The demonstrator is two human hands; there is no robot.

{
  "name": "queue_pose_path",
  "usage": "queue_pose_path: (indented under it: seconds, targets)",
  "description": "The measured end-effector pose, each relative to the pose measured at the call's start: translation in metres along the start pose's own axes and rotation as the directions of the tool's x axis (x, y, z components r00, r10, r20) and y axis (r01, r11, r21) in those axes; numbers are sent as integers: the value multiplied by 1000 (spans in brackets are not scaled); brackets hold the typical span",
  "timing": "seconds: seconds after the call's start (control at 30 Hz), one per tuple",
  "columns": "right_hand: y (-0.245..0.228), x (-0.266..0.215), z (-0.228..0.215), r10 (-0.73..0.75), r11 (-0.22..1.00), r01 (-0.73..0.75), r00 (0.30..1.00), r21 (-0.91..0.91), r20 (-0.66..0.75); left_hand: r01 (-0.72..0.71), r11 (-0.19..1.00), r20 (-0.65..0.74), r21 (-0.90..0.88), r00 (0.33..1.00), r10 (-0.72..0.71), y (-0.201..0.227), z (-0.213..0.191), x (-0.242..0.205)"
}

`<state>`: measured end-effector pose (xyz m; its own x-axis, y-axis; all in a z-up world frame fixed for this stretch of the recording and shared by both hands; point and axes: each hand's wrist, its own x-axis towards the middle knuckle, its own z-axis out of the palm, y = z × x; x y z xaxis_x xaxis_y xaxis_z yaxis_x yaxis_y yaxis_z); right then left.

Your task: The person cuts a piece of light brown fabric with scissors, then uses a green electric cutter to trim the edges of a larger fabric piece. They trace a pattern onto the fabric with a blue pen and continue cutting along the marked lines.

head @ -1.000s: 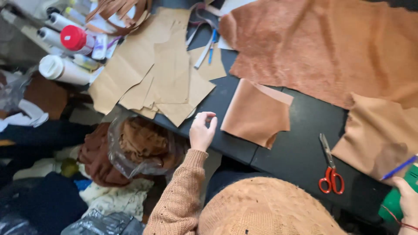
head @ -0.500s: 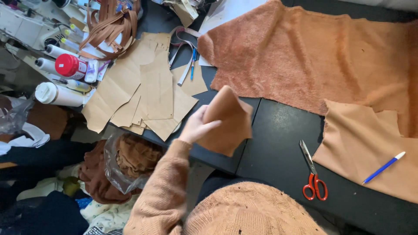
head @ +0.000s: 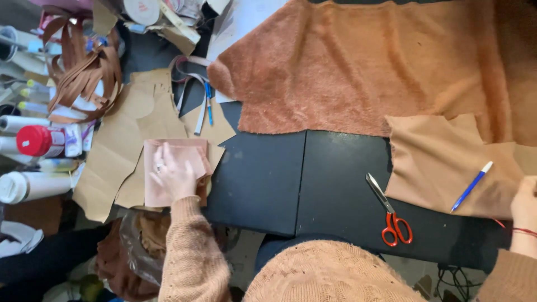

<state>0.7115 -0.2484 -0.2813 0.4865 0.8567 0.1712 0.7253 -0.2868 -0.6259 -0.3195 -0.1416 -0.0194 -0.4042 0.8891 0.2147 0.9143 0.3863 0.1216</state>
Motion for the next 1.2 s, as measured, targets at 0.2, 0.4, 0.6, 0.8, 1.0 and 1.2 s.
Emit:
queue_pose_path:
  seconds: [0.2,0.4,0.6,0.8,1.0,1.2]
  targets:
    - [-270,-44,4,194,970,-152,954,-190,228,326,390,346,-861,938,-19,96,100,32]
    - [-245,-53,1,214,939,-178,972,-296,95,448,442,510,-777,860,24,148,180,83]
    - [-207,-49,-29,488,850,-527,796,12,358,313,763,546,-566,836,62,167,169,99]
    - [-145,-122,-69,582,813,-575,801,-88,143,419,561,519,-714,855,21,172,164,99]
    - [-229,-119,-55,465,187,-747,639,638,613,662,235,681,-711,732,-2,190,134,111]
    - [-204,28,-35,491,148,-740,631,656,601,634,-244,625,-734,771,124,250,63,144]
